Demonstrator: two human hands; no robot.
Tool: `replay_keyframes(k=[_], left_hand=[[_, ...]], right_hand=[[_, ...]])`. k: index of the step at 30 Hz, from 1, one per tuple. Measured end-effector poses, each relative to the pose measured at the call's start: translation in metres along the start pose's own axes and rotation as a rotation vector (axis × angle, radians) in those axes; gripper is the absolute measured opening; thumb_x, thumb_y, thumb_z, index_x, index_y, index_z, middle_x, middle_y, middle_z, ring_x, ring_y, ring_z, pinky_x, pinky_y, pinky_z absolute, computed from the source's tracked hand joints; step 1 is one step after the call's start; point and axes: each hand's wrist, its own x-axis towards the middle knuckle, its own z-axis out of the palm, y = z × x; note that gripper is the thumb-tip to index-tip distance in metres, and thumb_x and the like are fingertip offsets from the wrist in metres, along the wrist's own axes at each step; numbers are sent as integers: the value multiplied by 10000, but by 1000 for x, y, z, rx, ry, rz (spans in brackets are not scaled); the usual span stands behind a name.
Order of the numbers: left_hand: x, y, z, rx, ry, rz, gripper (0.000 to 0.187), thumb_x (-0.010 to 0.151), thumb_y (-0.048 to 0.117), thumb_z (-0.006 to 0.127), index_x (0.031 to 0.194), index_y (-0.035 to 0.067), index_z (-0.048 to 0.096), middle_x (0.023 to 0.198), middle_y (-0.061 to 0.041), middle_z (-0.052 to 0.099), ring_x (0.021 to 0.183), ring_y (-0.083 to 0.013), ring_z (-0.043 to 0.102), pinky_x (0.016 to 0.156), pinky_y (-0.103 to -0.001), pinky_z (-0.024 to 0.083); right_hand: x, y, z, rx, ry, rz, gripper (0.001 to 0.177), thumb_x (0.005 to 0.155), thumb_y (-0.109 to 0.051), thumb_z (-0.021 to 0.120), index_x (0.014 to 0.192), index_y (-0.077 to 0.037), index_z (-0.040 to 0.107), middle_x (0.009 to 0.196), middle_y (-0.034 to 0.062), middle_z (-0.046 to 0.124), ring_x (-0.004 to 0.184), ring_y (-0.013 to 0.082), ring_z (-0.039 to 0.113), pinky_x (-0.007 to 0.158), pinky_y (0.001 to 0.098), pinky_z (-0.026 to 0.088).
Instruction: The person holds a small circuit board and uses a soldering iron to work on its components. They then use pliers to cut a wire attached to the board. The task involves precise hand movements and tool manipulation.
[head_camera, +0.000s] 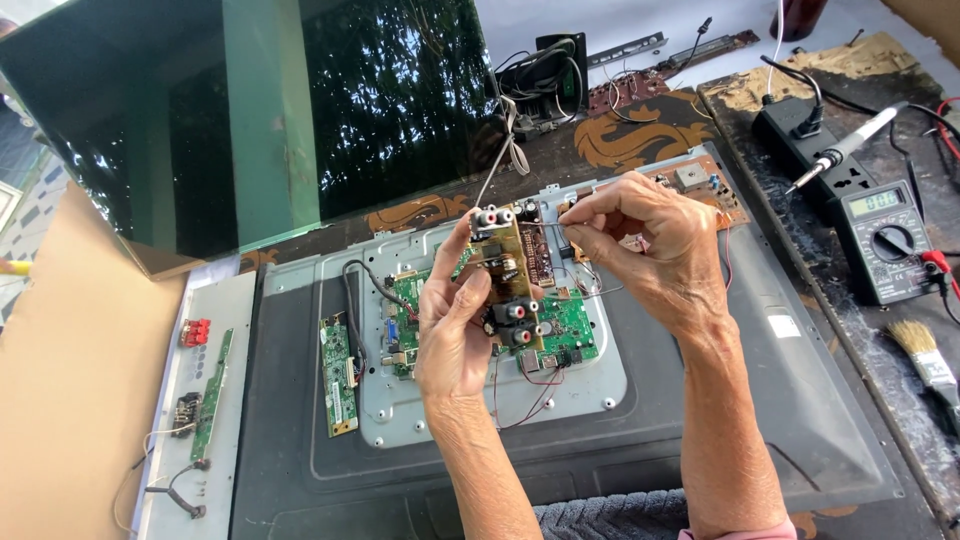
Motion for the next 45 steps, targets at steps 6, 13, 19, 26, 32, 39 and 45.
replay_keyframes(k=[6,13,19,26,32,39,45], left_hand=[[1,-5,-18,-188,-48,-70,553,943,39,651,1476,40,502,1088,-405,662,845,-504,735,704,-509,635],[3,-2,-15,-225,-114,-79,549,959,39,628,1487,22,479,1104,-401,648,852,-478,742,715,-490,654],[-2,10,1,-95,-74,-141,628,984,117,669,1551,19,417,1099,-239,655,796,-349,722,727,-386,627],[-4,8,3,60,-37,-62,676,888,149,781,1497,104,492,1310,-261,589,871,-329,697,749,-457,637],[-12,13,34,700,131,118,706,874,289,731,1513,131,473,1021,-61,699,944,-192,667,846,-329,565],[-18,15,37,1012,-13,225,507,1003,316,633,1466,203,458,986,-1,672,747,-109,588,644,-248,506],[-17,16,40,1047,-35,265,423,976,167,676,1375,169,536,1120,-83,751,898,-154,693,844,-278,547]], right_hand=[[0,-10,-3,-75,6,-51,101,870,29,839,950,-16,799,749,101,657,700,157,629,628,269,597],[-2,-19,-2,-71,6,-105,111,860,52,807,949,-14,796,759,111,677,738,183,664,644,284,601],[-6,-21,-2,-250,1,-173,83,946,-25,772,957,-100,737,901,21,678,678,111,583,640,241,454],[-5,-26,-4,-248,55,-219,109,939,14,779,959,-84,738,926,41,706,723,114,622,654,224,495],[-2,-14,-11,-241,57,-181,96,945,8,784,960,-78,743,942,51,720,794,132,636,679,244,523],[-2,0,-22,-196,-14,-167,29,961,-44,744,979,-66,738,973,67,712,865,157,663,723,259,504],[-3,4,-25,-247,-58,-157,36,966,-124,722,973,-130,756,989,40,710,959,165,695,808,273,495]])
